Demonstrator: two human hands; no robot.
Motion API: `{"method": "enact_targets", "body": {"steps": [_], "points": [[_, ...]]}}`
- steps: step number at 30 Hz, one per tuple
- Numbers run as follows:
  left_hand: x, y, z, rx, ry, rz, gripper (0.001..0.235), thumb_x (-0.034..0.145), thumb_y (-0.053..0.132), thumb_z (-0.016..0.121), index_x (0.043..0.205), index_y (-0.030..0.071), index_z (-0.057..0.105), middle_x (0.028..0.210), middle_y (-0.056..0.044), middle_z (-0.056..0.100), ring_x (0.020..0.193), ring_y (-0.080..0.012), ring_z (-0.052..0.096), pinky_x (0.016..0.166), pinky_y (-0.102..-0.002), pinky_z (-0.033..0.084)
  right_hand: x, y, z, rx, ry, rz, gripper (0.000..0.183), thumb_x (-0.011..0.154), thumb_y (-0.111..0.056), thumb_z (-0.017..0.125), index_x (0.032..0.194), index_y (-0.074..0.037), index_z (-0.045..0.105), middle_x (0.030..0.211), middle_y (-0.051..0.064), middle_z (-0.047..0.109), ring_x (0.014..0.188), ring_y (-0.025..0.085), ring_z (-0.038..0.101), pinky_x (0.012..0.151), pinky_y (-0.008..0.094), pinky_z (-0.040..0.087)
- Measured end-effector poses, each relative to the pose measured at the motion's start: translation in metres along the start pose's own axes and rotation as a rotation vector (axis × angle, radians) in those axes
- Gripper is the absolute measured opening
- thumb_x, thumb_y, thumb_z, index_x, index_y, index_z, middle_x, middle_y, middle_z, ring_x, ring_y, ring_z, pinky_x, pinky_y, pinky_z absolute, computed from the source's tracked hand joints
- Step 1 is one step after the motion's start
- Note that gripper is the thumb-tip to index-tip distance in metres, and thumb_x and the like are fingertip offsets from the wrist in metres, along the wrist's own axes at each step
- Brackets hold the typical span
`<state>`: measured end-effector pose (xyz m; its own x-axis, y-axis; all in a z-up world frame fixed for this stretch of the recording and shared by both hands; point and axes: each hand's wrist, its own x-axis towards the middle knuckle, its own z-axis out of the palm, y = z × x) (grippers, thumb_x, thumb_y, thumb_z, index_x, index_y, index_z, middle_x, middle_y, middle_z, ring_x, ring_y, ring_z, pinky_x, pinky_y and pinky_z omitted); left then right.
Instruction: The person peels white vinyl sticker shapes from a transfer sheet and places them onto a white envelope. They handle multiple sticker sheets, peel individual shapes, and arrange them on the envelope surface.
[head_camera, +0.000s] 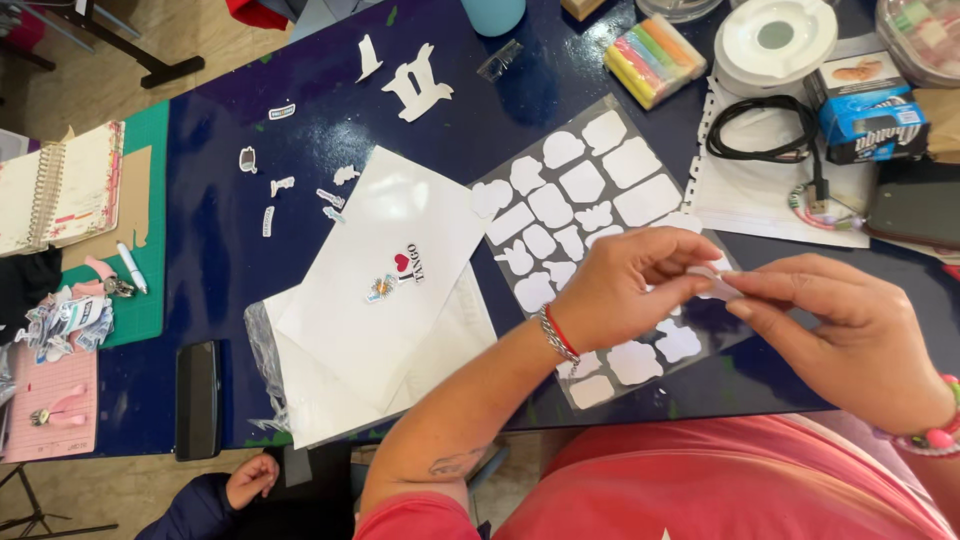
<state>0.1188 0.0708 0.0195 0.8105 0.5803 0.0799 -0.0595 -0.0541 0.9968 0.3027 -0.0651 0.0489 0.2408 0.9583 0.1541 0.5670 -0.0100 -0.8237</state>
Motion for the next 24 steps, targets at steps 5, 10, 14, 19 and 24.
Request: {"method": "enact_targets", "body": {"steps": [5, 10, 14, 19, 24], "points": [[-0.008, 0.018, 0.022, 0.050, 0.039, -0.067, 0.035, 0.093, 0.005, 0.075, 0.125, 0.004, 0.062, 0.108, -0.008, 0.073, 0.101, -0.0131, 0.073, 0.090, -0.028, 0.062, -0.005, 0.019, -0.012, 0.055, -0.038, 0.188, 0.018, 0.090, -0.013, 0.077, 0.106, -0.003, 0.078, 0.088, 0.001, 0.074, 0.075, 0.007, 0.065, 0.067, 0.022, 0.052], [-0.043, 0.023, 0.013, 0.478, 0.195, 0.047, 0.023, 0.098, 0.010, 0.072, 0.121, 0.009, 0.068, 0.108, -0.006, 0.076, 0.098, -0.0195, 0.076, 0.081, -0.030, 0.062, 0.004, 0.040, -0.017, 0.183, -0.185, 0.531, 0.022, 0.089, -0.013, 0.074, 0.106, -0.001, 0.080, 0.079, 0.006, 0.074, 0.068, 0.008, 0.063, 0.061, 0.023, 0.050], [-0.070, 0.023, 0.022, 0.725, 0.053, 0.253, 0.016, 0.104, 0.018, 0.072, 0.118, 0.011, 0.067, 0.115, -0.003, 0.073, 0.114, -0.0233, 0.073, 0.095, -0.034, 0.056, 0.005, 0.043, -0.007, 0.165, -0.318, 0.593, 0.019, 0.089, -0.016, 0.078, 0.101, -0.001, 0.082, 0.072, 0.008, 0.075, 0.061, 0.010, 0.057, 0.054, 0.028, 0.047], [-0.088, 0.022, 0.033, 0.940, 0.002, 0.282, 0.030, 0.100, 0.027, 0.071, 0.123, 0.007, 0.068, 0.131, -0.006, 0.070, 0.132, -0.0248, 0.063, 0.104, -0.040, 0.045, 0.006, 0.044, 0.000, 0.108, -0.306, 0.584, 0.019, 0.087, -0.015, 0.078, 0.101, -0.003, 0.081, 0.077, 0.007, 0.080, 0.061, 0.009, 0.061, 0.054, 0.028, 0.049], [-0.090, 0.015, 0.037, 1.053, -0.025, 0.289, 0.035, 0.101, 0.036, 0.068, 0.123, 0.009, 0.069, 0.139, -0.006, 0.068, 0.136, -0.0236, 0.056, 0.105, -0.040, 0.039, 0.007, 0.043, 0.001, 0.071, -0.292, 0.581, 0.019, 0.088, -0.016, 0.078, 0.102, -0.004, 0.081, 0.080, 0.007, 0.081, 0.064, 0.010, 0.064, 0.058, 0.027, 0.053]]}}
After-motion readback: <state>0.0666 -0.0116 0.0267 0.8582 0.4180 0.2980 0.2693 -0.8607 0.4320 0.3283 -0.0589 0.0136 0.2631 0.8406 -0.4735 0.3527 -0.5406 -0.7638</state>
